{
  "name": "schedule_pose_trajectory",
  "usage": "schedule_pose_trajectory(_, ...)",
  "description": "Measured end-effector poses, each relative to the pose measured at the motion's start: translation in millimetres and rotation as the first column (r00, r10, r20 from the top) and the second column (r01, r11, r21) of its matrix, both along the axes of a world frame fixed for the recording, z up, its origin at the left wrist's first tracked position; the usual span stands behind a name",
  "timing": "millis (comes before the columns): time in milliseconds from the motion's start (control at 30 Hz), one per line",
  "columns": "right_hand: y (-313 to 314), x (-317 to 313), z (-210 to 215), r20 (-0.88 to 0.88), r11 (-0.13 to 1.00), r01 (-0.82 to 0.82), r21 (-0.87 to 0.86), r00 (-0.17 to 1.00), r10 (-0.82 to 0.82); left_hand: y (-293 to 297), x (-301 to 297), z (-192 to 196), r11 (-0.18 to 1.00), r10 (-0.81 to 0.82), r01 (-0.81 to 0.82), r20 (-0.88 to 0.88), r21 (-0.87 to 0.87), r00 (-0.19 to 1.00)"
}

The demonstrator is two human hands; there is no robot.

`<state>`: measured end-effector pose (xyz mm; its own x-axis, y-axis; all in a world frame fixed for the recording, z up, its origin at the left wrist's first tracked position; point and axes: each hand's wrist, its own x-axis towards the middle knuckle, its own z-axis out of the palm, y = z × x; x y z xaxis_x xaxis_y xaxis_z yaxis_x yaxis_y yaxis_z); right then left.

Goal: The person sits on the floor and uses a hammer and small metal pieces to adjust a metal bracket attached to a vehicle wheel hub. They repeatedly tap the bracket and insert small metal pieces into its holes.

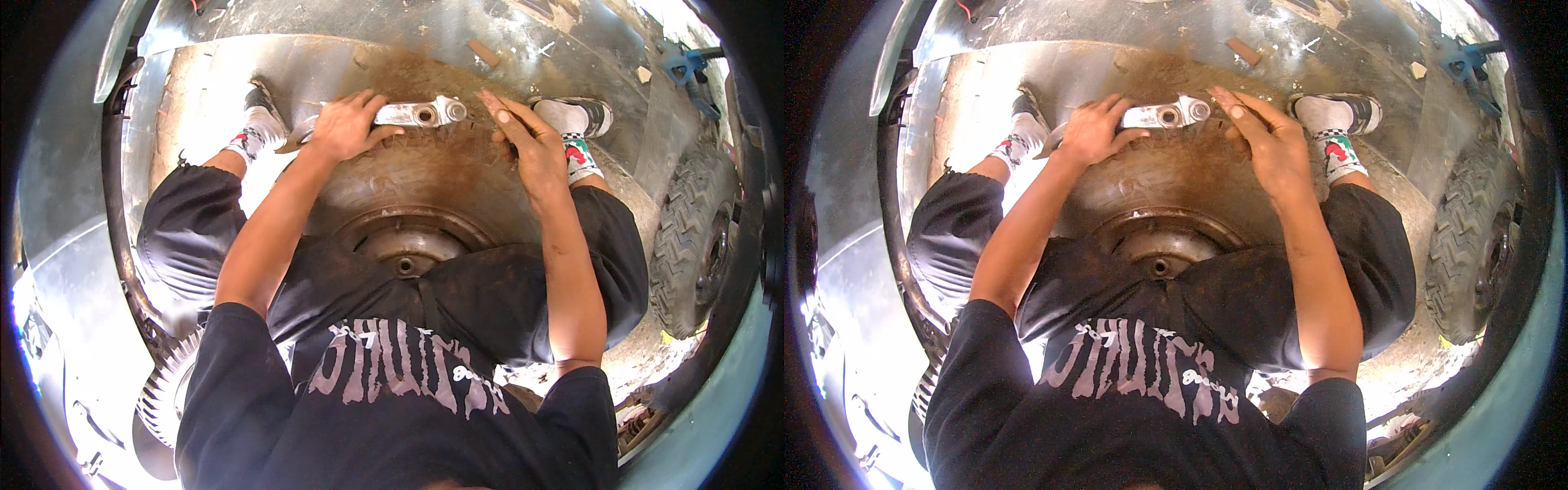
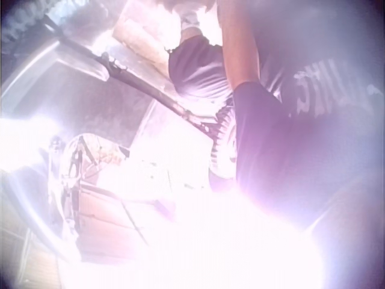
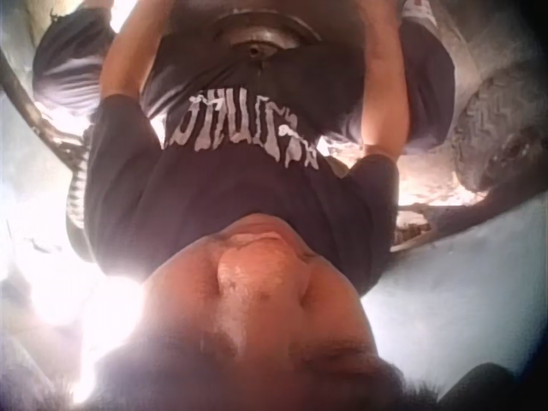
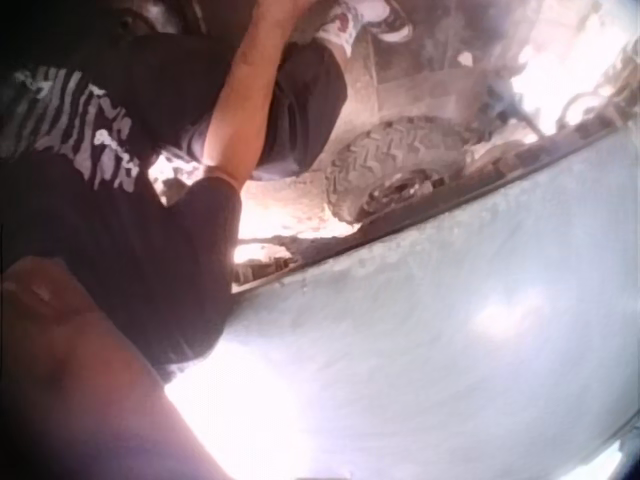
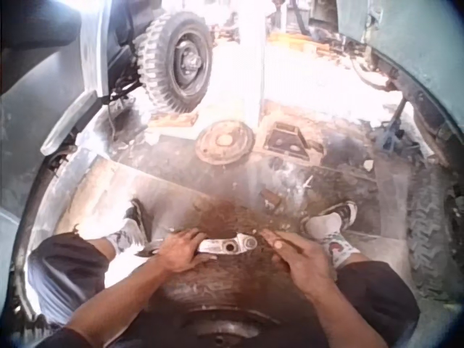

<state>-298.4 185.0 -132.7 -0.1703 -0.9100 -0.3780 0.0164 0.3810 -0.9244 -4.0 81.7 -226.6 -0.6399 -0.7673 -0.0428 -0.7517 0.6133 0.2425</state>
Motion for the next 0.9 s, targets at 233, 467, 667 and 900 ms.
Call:
schedule_pose_trajectory(233,0,-1,5,-0.01,0.996,0.059,-0.074,0.998,-0.06,-24,-4,91,0.925,0.135,-0.105,-0.057,0.365,0.989)
schedule_pose_trajectory(467,3,-5,15,-0.079,0.995,0.094,-0.015,0.992,-0.095,-4,2,82,0.83,0.024,-0.052,0.057,0.555,0.998)
schedule_pose_trajectory(667,7,-10,10,-0.058,0.997,0.072,0.011,0.996,-0.071,9,-7,86,0.529,-0.026,-0.112,0.147,0.841,0.989)
schedule_pose_trajectory(900,9,11,-15,0.103,0.993,-0.117,-0.012,0.988,0.118,3,-17,103,0.544,-0.19,-0.258,0.416,0.799,0.889)
